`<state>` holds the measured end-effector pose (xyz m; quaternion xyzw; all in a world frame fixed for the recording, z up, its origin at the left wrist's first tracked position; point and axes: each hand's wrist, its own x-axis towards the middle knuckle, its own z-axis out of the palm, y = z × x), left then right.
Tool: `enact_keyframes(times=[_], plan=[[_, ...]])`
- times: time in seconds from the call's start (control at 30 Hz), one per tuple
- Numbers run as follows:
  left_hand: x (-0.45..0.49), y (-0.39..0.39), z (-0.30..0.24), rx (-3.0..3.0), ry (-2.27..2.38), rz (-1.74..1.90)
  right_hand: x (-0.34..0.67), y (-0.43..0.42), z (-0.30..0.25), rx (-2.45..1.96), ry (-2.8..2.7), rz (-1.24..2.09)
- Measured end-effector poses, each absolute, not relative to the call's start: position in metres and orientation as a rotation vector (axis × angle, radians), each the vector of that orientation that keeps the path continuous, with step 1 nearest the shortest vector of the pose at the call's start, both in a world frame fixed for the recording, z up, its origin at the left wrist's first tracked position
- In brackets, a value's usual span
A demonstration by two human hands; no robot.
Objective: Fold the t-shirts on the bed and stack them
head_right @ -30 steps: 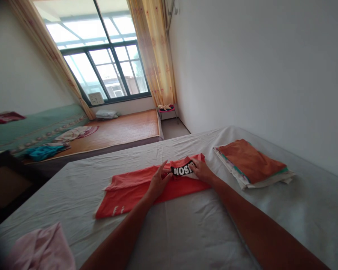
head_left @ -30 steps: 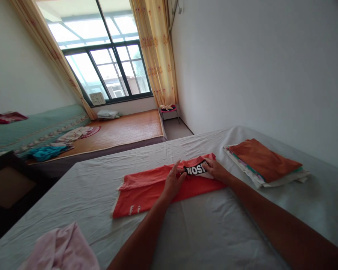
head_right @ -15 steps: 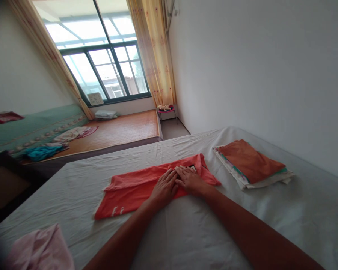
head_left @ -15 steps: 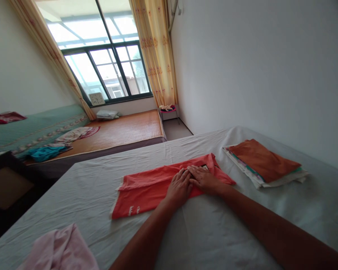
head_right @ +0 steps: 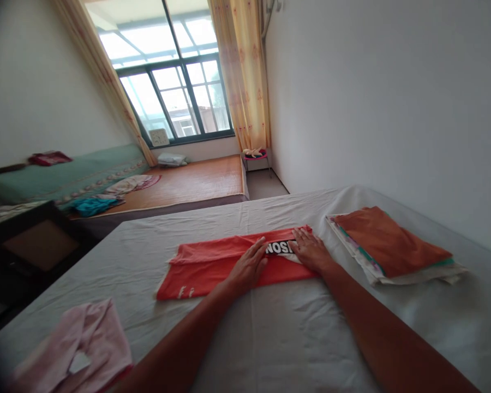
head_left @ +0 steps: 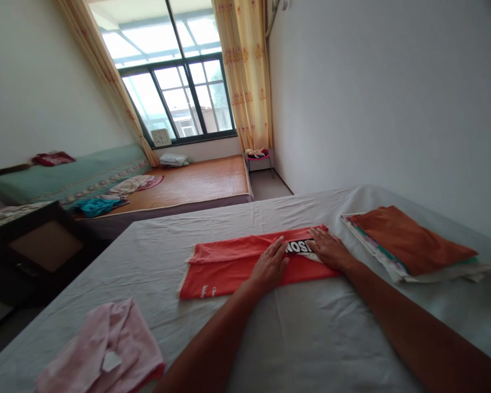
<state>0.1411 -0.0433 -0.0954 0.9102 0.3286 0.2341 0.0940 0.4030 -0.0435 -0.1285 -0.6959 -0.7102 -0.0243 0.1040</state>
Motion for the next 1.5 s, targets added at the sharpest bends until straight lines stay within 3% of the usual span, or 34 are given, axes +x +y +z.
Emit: enact_keyframes(times=[0.13, 0.3, 0.43, 0.9, 1.13, 1.5], plan=[[0.104, -0.018, -0.089, 2.539, 1.306, 0.821, 0.406, -0.042, -0.136, -2.011, -2.116, -0.120], [0.043, 0.007, -0.093, 2.370, 1.924, 0.365, 0.408, -0.041, -0.140, -2.006, -2.115, -0.153], [0.019, 0.011, -0.097, 2.257, 2.107, 0.197, 0.410, -0.038, -0.143, -1.995, -2.150, -0.158], [-0.039, 0.001, -0.092, 2.223, 2.276, 0.135, 0.409, -0.041, -0.139, -2.009, -2.125, -0.163], [-0.074, -0.006, -0.095, 2.126, 2.277, 0.288, 0.410, -0.040, -0.140, -2.016, -2.142, -0.174], [-0.074, -0.019, -0.062, 1.924, 2.233, 0.339, 0.410, -0.035, -0.139, -2.057, -2.090, -0.098]])
